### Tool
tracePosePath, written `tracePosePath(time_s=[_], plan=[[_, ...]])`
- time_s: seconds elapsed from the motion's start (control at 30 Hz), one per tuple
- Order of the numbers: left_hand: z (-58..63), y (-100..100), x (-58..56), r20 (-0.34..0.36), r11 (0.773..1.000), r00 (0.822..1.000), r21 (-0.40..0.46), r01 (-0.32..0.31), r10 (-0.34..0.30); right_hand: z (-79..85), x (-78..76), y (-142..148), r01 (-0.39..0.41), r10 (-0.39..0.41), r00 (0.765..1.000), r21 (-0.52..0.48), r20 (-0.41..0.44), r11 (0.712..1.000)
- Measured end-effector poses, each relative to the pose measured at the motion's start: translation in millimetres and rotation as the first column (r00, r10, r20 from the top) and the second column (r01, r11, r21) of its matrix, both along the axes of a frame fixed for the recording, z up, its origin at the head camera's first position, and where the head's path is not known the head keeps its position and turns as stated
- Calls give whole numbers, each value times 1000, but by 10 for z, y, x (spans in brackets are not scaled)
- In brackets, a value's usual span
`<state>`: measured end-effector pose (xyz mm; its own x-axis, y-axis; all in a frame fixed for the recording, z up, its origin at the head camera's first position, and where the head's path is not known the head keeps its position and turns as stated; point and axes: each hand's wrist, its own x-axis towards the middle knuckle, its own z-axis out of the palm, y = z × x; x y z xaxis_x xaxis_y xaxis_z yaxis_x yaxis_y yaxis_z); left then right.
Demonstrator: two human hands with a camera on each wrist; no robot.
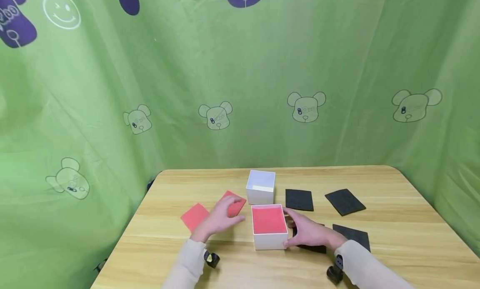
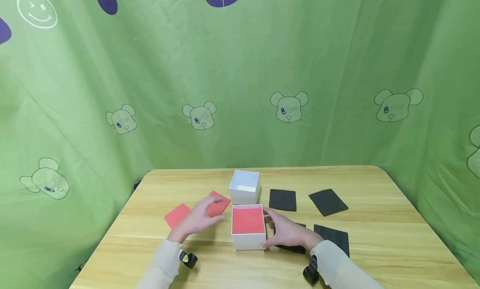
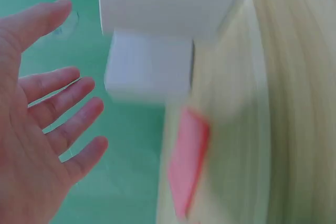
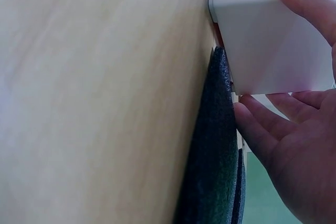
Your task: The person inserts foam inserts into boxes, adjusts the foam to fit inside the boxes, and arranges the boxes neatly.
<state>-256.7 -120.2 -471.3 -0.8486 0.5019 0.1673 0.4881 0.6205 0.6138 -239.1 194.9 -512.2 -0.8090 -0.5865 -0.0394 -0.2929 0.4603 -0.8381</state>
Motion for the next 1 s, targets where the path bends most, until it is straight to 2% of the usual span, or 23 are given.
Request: tracePosePath(time_s=[0.1, 0.23, 0.4, 0.53, 0.67, 0.77, 0.9, 1.0], plan=[[-59, -219, -65, 61, 999, 997, -5, -46, 46, -1, -3, 1, 0, 0, 1000, -1, 0, 1000], [-163, -495, -144, 84, 997, 993, -36, -74, 77, 0, -2, 5, -2, 2, 1000, -11, 5, 1000], [-308, -811, -252, 56, 985, 988, -105, -135, 142, 6, -3, 5, -7, 7, 1000, -18, 8, 1000], [-373, -1011, -307, 2, 965, 979, -170, -201, 204, 5, -7, 5, -11, 11, 1000, -25, 16, 1000], [-419, -1126, -326, -26, 947, 969, -204, -247, 247, 3, -5, 9, -6, 6, 1000, -21, 17, 1000], [-466, -1186, -338, -20, 933, 961, -234, -273, 276, 1, -2, 7, -1, 1, 1000, -17, 13, 1000], [-486, -1232, -332, 18, 919, 952, -265, -290, 305, -4, -5, 4, -3, 3, 1000, -15, 9, 1000], [-471, -1238, -310, 58, 920, 948, -265, -288, 313, -6, -7, 5, -5, 6, 1000, -19, 11, 1000]])
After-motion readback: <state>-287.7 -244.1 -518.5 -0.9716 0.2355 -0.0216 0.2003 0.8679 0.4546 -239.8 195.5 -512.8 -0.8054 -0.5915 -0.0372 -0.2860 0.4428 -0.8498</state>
